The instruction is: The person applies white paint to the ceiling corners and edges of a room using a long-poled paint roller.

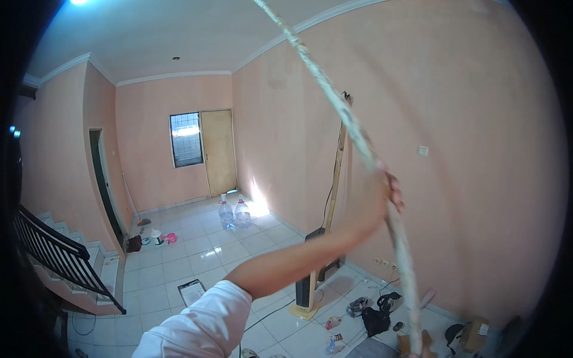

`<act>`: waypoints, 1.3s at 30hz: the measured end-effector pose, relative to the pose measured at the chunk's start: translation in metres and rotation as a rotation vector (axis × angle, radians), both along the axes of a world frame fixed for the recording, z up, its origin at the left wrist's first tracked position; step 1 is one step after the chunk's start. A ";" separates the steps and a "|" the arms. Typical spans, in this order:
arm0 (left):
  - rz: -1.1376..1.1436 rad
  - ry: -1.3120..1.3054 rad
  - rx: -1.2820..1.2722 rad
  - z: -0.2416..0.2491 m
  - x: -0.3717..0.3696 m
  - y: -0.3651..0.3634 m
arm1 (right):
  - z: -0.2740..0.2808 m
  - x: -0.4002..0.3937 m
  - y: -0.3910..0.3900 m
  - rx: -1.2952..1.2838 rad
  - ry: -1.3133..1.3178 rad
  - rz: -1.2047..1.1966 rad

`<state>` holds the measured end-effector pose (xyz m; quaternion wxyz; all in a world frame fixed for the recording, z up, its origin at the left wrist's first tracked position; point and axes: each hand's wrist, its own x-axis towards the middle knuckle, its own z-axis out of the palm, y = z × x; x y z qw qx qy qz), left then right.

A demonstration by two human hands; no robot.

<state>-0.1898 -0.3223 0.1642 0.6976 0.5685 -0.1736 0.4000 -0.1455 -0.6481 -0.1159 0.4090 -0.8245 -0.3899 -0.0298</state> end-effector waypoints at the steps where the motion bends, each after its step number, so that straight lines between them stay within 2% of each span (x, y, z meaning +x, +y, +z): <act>1: 0.073 -0.031 0.022 0.012 -0.014 0.024 | 0.017 -0.008 0.025 0.021 -0.022 0.037; 3: 0.154 -0.046 -0.041 0.030 -0.028 0.071 | 0.061 -0.035 0.081 0.111 -0.035 0.166; 6: 0.176 -0.028 -0.156 0.055 -0.045 0.153 | 0.079 -0.047 0.159 0.142 -0.059 0.218; 10: 0.299 0.020 -0.167 0.083 -0.081 0.250 | 0.104 -0.072 0.260 0.280 -0.168 0.356; 13: 0.402 0.070 -0.152 0.102 -0.103 0.323 | 0.116 -0.088 0.334 0.248 0.031 0.331; 21: 0.754 0.091 -0.232 0.133 -0.155 0.483 | 0.167 -0.142 0.508 0.239 0.077 0.421; 23: 0.702 0.100 -0.228 0.136 -0.172 0.510 | 0.178 -0.149 0.541 0.216 0.067 0.419; 28: 0.641 0.048 -0.240 0.127 -0.195 0.546 | 0.192 -0.143 0.617 0.259 0.031 0.504; 31: 0.657 0.004 -0.179 0.136 -0.197 0.567 | 0.224 -0.160 0.636 0.280 0.046 0.520; 34: 0.598 -0.045 -0.179 0.141 -0.202 0.573 | 0.251 -0.169 0.628 0.220 0.076 0.454; 37: 0.556 -0.045 -0.203 0.148 -0.207 0.551 | 0.270 -0.178 0.594 0.200 0.283 0.507; 39: 0.507 -0.039 -0.219 0.147 -0.205 0.529 | 0.265 -0.166 0.579 0.212 0.259 0.550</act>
